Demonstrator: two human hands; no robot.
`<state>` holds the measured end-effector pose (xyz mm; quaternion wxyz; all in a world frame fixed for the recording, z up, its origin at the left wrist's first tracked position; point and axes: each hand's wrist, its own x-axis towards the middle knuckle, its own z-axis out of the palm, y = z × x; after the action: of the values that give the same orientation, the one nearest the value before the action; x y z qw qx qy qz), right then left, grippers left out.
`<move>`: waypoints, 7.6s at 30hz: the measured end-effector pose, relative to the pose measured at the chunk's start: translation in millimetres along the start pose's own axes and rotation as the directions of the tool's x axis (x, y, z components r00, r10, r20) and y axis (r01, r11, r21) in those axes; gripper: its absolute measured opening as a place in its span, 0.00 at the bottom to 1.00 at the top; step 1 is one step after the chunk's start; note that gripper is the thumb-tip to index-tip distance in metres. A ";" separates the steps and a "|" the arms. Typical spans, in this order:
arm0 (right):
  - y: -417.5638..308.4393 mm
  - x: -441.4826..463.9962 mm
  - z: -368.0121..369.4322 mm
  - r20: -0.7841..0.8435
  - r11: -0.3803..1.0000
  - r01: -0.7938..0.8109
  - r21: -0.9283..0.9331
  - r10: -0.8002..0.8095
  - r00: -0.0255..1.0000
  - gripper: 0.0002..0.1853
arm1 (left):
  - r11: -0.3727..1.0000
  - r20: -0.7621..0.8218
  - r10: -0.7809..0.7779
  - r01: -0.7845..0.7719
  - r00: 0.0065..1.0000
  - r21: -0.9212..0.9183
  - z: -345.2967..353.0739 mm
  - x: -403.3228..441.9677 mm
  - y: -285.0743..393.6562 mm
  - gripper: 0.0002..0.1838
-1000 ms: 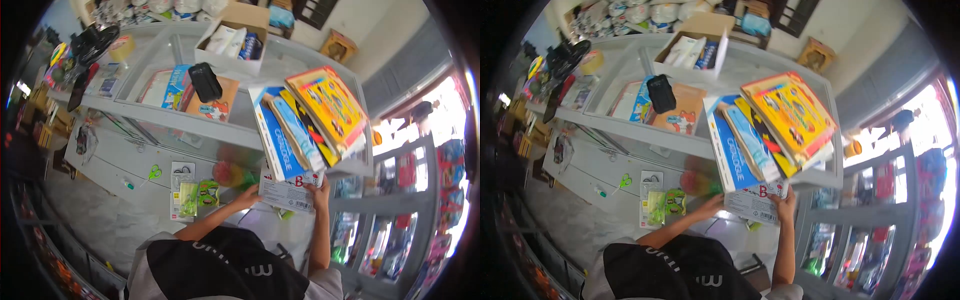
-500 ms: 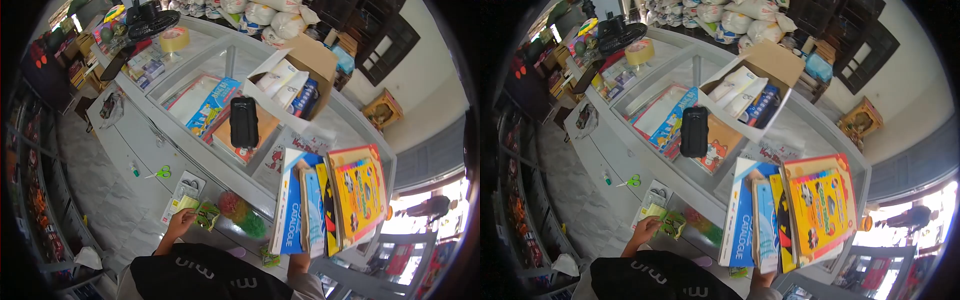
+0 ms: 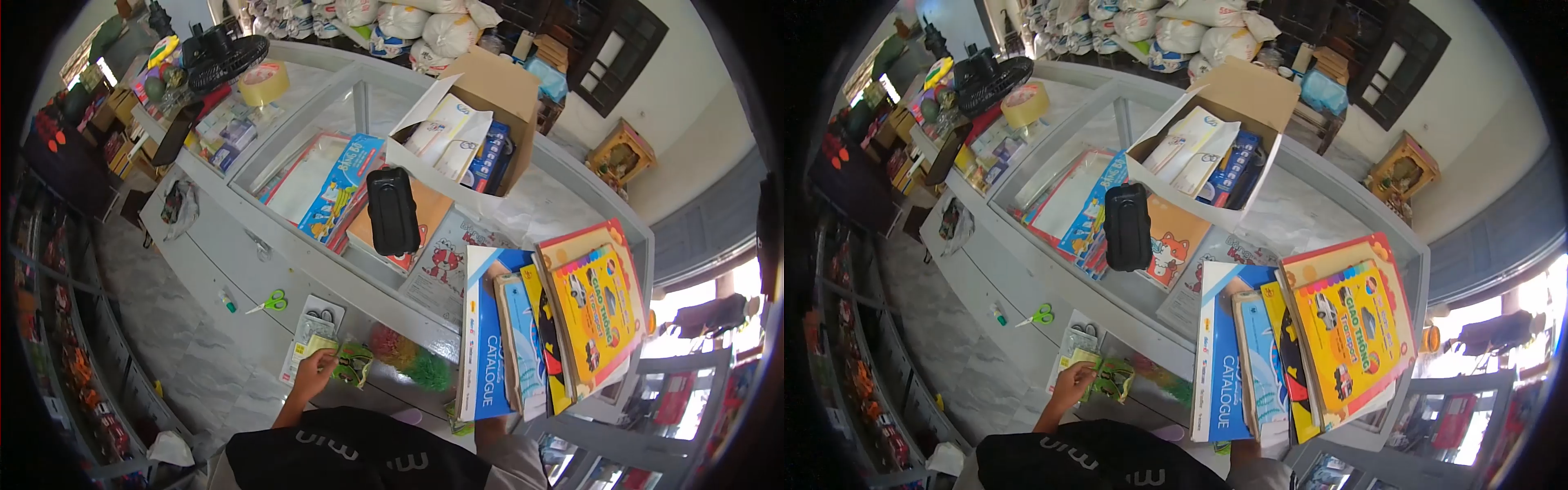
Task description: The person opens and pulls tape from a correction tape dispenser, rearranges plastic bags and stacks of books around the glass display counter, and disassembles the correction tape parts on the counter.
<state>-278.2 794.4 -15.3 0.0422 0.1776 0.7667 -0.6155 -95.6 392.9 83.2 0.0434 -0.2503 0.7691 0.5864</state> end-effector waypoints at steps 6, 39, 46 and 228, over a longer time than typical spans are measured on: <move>-20.9 -39.7 3.9 -0.037 0.989 0.084 0.124 -0.080 0.996 0.12 | 0.988 0.152 0.128 -0.112 0.980 -0.108 8.4 -13.9 51.6 0.14; -242.8 -312.1 -4.8 -0.173 0.537 0.317 0.782 -0.301 0.938 0.30 | 0.666 0.905 0.297 0.614 0.304 -0.424 16.4 -17.3 190.5 0.41; -237.4 -241.1 -64.2 -0.056 0.480 0.142 0.866 -0.189 0.980 0.39 | 0.564 0.886 0.436 0.718 0.161 -0.408 45.4 51.6 187.5 0.46; -93.1 -288.4 253.4 0.457 0.861 -0.240 0.449 0.010 0.890 0.43 | 0.971 0.154 0.075 -0.036 0.985 -0.238 -69.6 30.2 -59.4 0.28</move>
<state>-78.2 471.2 92.4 0.2081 0.0899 0.5404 -0.8103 -80.2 307.4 41.5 0.0594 -0.1836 0.6952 0.6924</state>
